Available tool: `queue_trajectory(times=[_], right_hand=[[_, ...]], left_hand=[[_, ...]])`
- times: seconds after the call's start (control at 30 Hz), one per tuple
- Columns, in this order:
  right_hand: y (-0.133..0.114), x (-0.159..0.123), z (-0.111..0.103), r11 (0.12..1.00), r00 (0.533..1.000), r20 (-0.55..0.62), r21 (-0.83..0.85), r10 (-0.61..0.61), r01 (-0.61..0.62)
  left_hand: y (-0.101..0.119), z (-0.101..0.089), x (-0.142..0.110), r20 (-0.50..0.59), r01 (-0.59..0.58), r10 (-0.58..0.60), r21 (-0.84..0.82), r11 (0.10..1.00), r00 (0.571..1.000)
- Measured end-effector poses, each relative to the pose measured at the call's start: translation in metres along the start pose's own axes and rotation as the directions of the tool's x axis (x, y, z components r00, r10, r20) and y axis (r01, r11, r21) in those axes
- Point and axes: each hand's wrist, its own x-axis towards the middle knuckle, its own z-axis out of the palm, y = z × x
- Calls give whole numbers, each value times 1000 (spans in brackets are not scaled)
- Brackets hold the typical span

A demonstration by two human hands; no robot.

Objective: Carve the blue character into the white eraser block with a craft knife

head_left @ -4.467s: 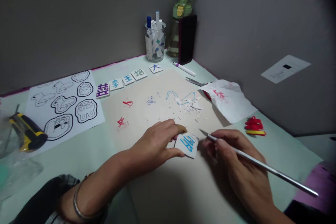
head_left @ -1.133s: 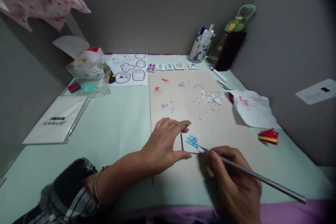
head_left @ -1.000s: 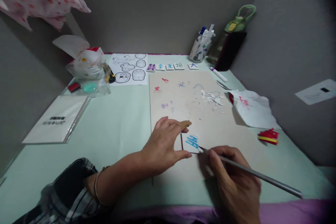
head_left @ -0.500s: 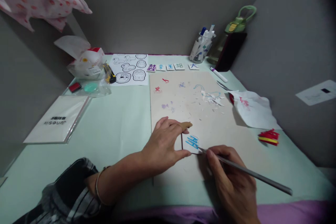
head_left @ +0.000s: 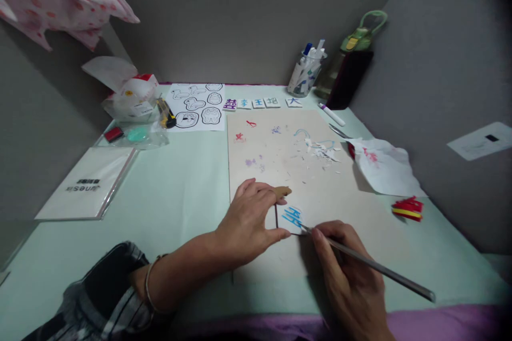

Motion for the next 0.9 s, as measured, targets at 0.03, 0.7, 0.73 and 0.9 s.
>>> queue_trajectory(times=[0.03, 0.7, 0.73, 0.9], right_hand=[[1, 0, 0, 1000, 1000, 7, 2, -19, 19], [-4, 1, 0, 1000, 1000, 16, 27, 9, -10], [-3, 1, 0, 1000, 1000, 24, 27, -3, 2], [-1, 0, 0, 999, 1000, 16, 43, 27, -28]], left_hand=[[0, 0, 0, -4, -1, 1, 0, 1000, 1000], [-1, 1, 0, -23, -18, 18, 2, 1000, 1000], [-1, 1, 0, -24, -17, 17, 1, 1000, 1000], [-1, 1, 0, -26, -19, 19, 3, 1000, 999]])
